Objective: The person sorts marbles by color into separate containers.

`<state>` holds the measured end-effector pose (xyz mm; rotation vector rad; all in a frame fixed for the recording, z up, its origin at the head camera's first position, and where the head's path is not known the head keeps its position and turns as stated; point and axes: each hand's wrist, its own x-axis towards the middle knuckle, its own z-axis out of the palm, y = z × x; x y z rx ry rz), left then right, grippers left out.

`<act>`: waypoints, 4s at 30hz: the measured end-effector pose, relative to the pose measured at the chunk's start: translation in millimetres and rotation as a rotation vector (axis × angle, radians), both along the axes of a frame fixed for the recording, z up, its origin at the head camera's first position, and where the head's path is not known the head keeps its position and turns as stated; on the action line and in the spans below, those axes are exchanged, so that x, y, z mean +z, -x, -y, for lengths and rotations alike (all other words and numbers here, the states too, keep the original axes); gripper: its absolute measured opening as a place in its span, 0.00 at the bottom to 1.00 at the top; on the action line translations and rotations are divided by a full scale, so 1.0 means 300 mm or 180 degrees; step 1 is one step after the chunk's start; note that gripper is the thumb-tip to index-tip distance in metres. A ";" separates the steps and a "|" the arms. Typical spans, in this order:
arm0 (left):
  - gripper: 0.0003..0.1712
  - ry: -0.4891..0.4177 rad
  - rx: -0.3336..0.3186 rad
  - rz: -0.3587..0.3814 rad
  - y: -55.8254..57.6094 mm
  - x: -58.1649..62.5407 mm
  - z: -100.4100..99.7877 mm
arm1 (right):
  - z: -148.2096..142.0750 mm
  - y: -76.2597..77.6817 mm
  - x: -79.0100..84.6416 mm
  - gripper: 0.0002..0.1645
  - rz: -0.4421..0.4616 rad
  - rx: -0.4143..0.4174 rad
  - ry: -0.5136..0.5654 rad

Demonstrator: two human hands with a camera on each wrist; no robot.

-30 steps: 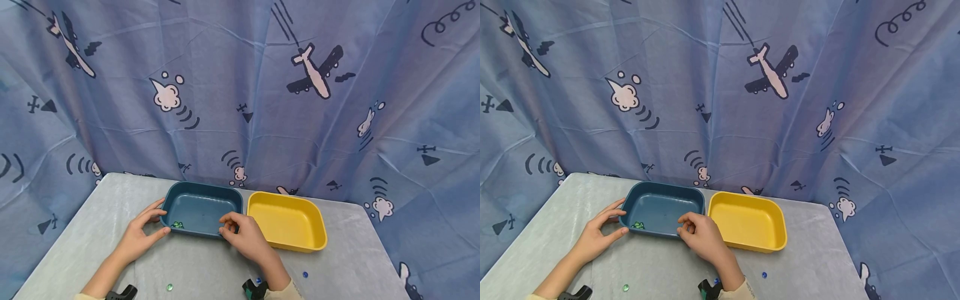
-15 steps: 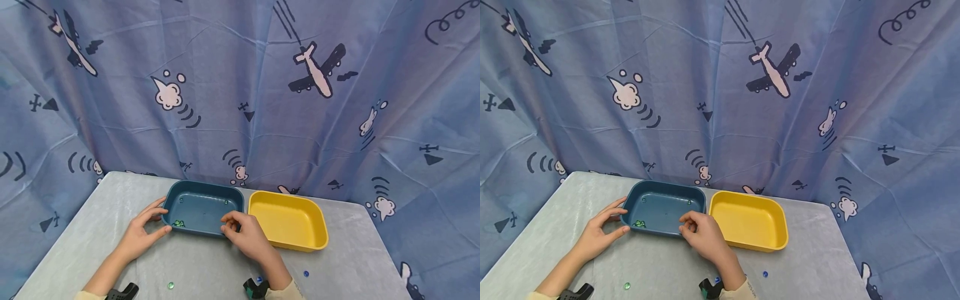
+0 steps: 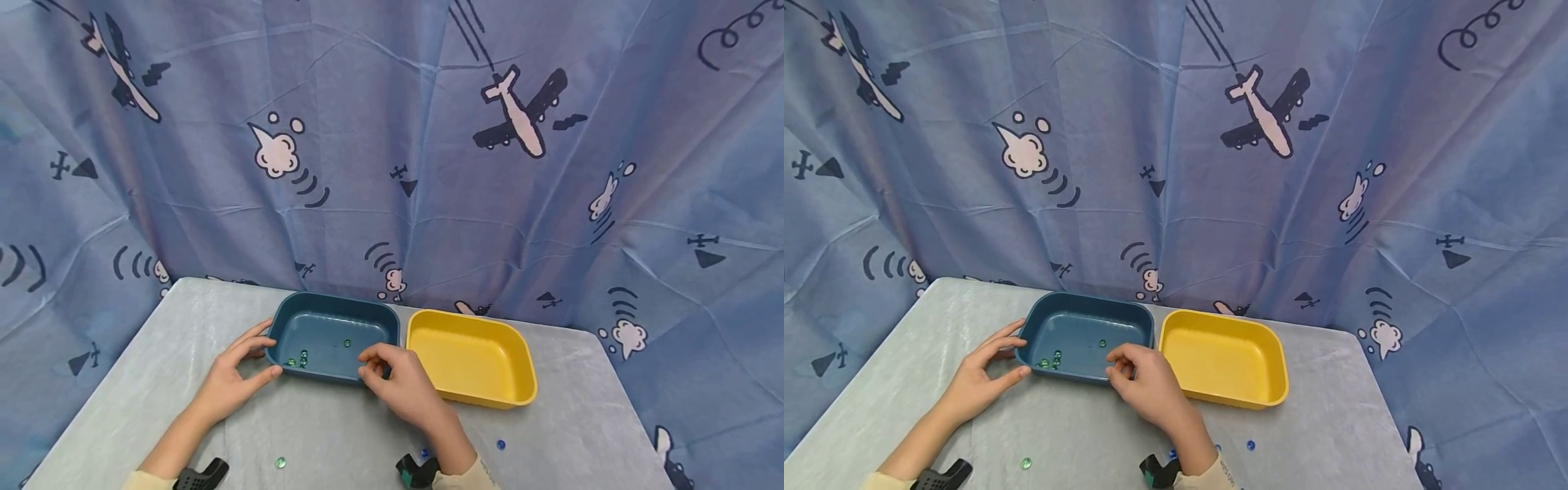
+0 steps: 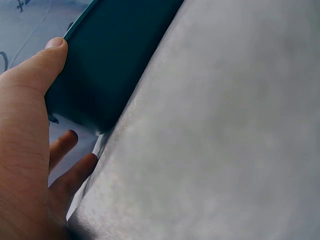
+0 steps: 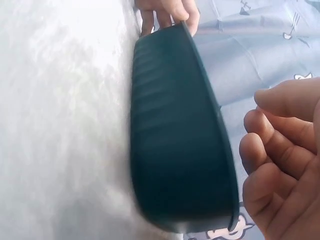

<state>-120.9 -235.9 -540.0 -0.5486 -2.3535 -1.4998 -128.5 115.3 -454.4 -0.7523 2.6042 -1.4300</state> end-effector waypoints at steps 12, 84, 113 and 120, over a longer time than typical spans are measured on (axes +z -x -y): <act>0.27 0.0025 0.0043 -0.0015 0.002 0.002 0.004 | 0.065 -0.034 0.043 0.06 -0.0145 0.0315 -0.0009; 0.27 0.0008 -0.0013 -0.0032 0.000 -0.001 -0.001 | 0.336 -0.171 -0.153 0.07 -0.0160 0.1724 -0.1142; 0.28 0.0004 0.0000 -0.0136 -0.006 0.005 -0.010 | 0.327 -0.175 -0.142 0.05 0.0127 0.1792 -0.1223; 0.27 0.0029 -0.0022 -0.0026 -0.001 0.001 -0.005 | 0.319 -0.176 -0.119 0.04 0.0140 0.1750 -0.1029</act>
